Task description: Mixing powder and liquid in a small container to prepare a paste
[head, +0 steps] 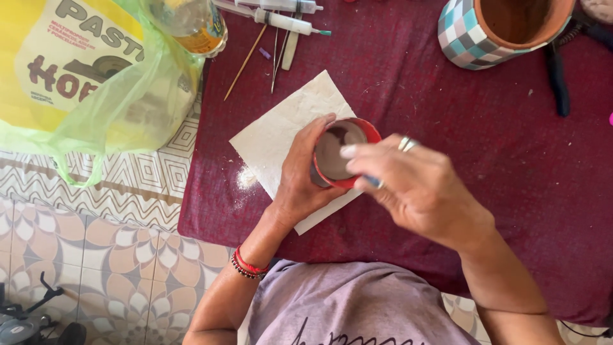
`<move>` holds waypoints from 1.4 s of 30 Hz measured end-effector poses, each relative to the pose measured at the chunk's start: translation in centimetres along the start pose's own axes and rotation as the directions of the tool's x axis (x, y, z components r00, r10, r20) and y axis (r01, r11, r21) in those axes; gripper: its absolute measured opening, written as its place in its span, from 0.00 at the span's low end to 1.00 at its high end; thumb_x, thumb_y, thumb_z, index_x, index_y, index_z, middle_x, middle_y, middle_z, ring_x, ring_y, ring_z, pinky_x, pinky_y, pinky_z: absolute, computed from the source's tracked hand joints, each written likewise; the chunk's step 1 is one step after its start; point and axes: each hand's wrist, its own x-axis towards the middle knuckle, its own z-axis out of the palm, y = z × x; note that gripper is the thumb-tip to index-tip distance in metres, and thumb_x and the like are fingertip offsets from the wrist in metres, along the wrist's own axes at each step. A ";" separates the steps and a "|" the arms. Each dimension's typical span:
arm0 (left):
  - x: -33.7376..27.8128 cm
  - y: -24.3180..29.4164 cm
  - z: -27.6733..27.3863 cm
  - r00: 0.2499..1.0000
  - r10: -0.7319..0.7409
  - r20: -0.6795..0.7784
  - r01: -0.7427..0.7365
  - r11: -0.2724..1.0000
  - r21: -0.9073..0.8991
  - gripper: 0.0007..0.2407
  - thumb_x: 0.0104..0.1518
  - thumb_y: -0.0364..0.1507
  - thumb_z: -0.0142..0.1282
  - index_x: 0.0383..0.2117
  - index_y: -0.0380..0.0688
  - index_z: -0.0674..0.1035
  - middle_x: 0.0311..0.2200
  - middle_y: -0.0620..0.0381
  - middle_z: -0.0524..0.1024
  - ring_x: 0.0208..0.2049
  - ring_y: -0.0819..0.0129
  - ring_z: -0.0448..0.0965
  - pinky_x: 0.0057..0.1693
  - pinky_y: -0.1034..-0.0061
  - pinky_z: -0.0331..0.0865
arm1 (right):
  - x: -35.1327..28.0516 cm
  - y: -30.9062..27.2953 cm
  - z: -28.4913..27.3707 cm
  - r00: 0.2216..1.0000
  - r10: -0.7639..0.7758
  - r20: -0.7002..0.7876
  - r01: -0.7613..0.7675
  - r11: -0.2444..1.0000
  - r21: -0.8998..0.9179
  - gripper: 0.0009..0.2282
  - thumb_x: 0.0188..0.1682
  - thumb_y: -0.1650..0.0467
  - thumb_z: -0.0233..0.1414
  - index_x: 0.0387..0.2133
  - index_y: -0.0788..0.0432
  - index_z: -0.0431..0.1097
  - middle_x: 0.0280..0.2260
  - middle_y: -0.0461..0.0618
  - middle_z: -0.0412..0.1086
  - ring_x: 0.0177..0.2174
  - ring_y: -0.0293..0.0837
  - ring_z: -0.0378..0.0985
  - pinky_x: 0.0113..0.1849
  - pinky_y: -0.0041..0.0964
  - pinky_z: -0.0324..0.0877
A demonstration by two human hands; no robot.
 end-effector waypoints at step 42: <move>0.3 0.1 -0.1 0.995 0.098 -0.022 -0.098 0.995 0.005 0.33 0.60 0.36 0.68 0.67 0.38 0.59 0.66 0.38 0.63 0.69 0.43 0.67 0.75 0.51 0.64 | -1.2 -0.5 -1.3 0.986 0.061 0.153 -0.043 0.992 -0.116 0.07 0.56 0.75 0.50 0.43 0.64 0.60 0.47 0.56 0.72 0.40 0.52 0.78 0.37 0.40 0.74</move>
